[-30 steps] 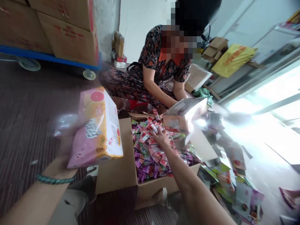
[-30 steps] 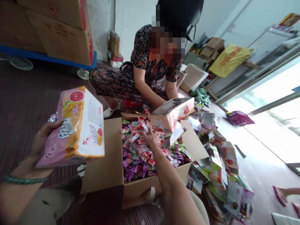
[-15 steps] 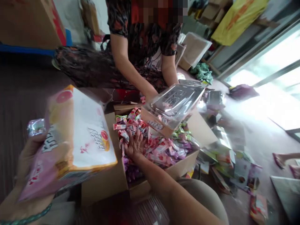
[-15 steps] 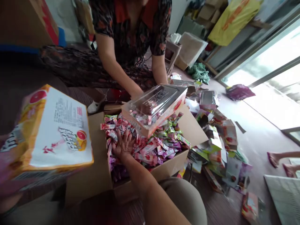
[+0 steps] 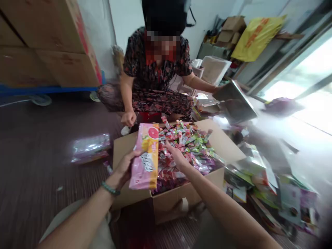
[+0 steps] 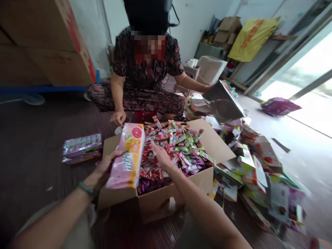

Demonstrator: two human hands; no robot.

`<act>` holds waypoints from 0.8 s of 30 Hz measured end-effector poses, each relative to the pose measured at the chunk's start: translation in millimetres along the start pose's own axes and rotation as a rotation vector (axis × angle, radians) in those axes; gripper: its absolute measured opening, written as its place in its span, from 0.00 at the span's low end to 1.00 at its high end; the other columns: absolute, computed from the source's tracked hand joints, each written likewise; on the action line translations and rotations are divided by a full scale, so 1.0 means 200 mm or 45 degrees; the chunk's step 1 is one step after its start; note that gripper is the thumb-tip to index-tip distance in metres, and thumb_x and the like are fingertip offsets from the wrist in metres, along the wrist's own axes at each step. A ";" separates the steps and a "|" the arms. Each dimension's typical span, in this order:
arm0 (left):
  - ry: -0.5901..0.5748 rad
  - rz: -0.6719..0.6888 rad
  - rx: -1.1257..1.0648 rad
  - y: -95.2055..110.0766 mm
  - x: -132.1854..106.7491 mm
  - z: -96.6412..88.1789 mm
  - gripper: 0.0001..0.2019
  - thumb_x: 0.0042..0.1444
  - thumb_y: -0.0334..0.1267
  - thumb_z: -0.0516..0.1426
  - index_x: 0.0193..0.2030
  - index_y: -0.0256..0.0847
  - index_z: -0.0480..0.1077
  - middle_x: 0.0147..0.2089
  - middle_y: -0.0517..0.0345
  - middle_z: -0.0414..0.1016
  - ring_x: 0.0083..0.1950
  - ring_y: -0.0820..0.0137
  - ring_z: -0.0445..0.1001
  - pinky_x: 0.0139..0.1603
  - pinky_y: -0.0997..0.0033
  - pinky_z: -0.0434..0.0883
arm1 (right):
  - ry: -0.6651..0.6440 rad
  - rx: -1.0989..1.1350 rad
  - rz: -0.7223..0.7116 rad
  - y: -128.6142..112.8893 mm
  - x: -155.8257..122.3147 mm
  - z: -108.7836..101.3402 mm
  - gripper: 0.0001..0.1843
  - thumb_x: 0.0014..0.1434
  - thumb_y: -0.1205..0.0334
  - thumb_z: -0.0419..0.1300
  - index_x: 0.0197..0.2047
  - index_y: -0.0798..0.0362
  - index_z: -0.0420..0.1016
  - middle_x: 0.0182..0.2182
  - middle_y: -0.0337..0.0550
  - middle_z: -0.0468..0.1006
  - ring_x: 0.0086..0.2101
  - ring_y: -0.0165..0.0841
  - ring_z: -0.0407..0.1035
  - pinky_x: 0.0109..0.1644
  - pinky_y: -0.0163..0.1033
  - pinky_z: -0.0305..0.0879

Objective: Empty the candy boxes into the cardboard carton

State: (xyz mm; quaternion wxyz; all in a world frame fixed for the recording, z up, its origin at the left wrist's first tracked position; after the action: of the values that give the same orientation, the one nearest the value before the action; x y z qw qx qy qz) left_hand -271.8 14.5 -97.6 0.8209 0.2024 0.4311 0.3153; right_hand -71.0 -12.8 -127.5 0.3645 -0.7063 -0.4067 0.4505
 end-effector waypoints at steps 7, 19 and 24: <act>-0.001 0.463 0.498 -0.03 0.15 0.14 0.32 0.36 0.36 0.69 0.54 0.35 0.78 0.38 0.57 0.83 0.31 0.68 0.76 0.32 0.72 0.72 | 0.414 0.198 -0.432 -0.13 -0.28 -0.14 0.36 0.62 0.39 0.57 0.66 0.51 0.62 0.63 0.55 0.68 0.62 0.46 0.63 0.62 0.53 0.63; -0.042 0.313 0.826 0.00 0.21 0.11 0.29 0.34 0.29 0.66 0.50 0.33 0.81 0.41 0.56 0.83 0.33 0.69 0.73 0.33 0.74 0.68 | -0.209 -1.042 -1.251 -0.30 -0.46 0.00 0.07 0.64 0.67 0.60 0.33 0.51 0.69 0.34 0.40 0.76 0.39 0.36 0.64 0.46 0.45 0.52; -0.049 -0.308 0.590 -0.07 0.25 -0.04 0.08 0.37 0.34 0.60 0.25 0.32 0.76 0.24 0.49 0.78 0.22 0.66 0.73 0.26 0.70 0.70 | 0.040 -0.694 -1.297 -0.42 -0.53 -0.15 0.18 0.70 0.62 0.53 0.27 0.52 0.64 0.27 0.37 0.71 0.32 0.32 0.61 0.42 0.43 0.51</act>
State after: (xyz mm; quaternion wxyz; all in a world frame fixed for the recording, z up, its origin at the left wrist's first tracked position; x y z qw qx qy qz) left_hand -252.2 39.5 -139.8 0.7922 0.3381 0.4973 0.1040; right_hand -91.1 -78.3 -7.7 0.3463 -0.4963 -0.7914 0.0864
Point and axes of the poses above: each hand's wrist, its own x-axis towards the middle knuckle, its own z-axis out of the palm, y = z × x, the point moved 8 cm from there along x, towards the middle knuckle
